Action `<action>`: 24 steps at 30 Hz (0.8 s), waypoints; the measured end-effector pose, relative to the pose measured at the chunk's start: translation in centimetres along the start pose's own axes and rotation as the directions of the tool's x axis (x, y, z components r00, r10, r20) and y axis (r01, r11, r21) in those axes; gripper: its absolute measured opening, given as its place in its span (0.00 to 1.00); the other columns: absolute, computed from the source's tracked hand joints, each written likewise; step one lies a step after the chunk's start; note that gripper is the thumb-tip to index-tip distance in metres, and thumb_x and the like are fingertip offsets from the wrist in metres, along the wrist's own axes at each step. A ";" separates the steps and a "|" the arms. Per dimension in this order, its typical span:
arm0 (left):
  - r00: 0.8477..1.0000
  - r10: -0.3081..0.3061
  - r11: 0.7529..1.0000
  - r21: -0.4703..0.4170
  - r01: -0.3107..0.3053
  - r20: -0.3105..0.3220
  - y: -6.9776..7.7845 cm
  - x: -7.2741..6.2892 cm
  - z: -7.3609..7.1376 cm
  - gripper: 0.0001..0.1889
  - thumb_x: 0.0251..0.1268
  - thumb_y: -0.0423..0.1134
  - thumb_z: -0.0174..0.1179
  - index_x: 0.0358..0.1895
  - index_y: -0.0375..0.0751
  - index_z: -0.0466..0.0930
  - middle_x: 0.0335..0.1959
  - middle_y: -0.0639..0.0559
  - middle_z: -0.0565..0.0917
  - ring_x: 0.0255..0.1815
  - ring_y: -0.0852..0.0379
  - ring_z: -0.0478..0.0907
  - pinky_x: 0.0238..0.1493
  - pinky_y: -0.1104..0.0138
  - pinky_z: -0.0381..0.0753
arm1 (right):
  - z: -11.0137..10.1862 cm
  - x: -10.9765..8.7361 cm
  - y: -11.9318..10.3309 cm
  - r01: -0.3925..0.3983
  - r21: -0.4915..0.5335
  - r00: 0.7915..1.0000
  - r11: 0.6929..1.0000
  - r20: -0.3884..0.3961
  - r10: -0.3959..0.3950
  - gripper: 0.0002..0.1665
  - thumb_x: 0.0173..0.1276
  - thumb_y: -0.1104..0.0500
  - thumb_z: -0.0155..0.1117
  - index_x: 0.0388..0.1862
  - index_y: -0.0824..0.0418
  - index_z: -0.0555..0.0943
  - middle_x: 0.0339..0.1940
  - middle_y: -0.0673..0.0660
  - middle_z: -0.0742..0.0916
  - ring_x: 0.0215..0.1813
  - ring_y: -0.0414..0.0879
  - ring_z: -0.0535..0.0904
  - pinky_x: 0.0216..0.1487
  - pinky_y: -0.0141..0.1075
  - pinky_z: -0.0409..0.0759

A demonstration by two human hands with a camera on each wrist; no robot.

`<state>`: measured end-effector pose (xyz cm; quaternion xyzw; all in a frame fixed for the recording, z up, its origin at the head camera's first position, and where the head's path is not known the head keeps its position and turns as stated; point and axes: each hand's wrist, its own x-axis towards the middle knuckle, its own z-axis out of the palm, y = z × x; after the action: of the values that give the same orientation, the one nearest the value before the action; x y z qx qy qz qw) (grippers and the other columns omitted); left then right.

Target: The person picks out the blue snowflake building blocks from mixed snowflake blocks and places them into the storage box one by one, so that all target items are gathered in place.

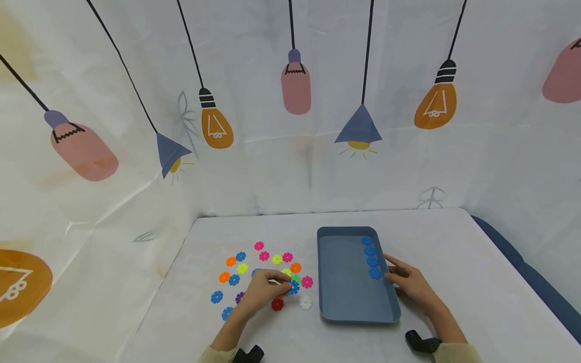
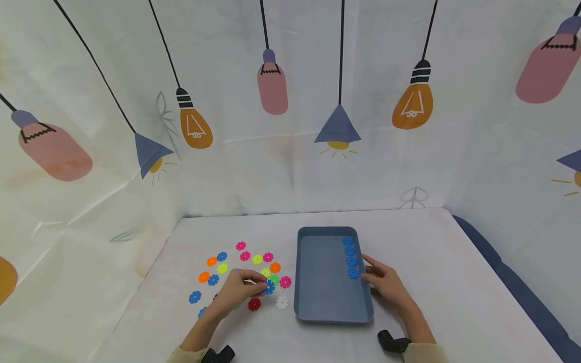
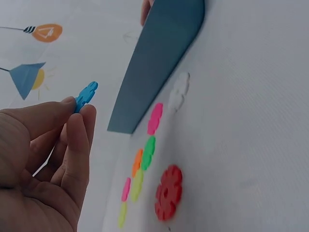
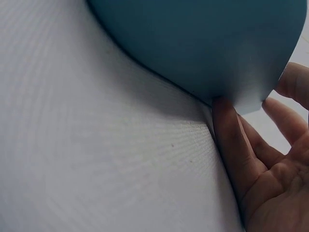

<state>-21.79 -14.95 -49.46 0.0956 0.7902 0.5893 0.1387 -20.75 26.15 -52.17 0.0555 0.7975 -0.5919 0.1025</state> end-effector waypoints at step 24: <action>0.968 0.191 0.980 -0.084 -0.179 0.164 5.5 5.3 6.9 0.07 0.61 0.34 0.67 0.40 0.35 0.87 0.31 0.50 0.85 0.30 0.54 0.85 0.34 0.63 0.85 | 0.2 -0.1 -0.2 0.011 -0.010 1.000 1.000 -0.013 -0.011 0.40 0.69 0.54 0.64 0.77 0.56 0.60 0.65 0.71 0.73 0.63 0.62 0.71 0.52 0.50 0.79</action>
<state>-24.60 -5.45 -46.64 0.2142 0.7423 0.6160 0.1536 -20.68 25.93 -51.98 0.0543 0.8013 -0.5883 0.0943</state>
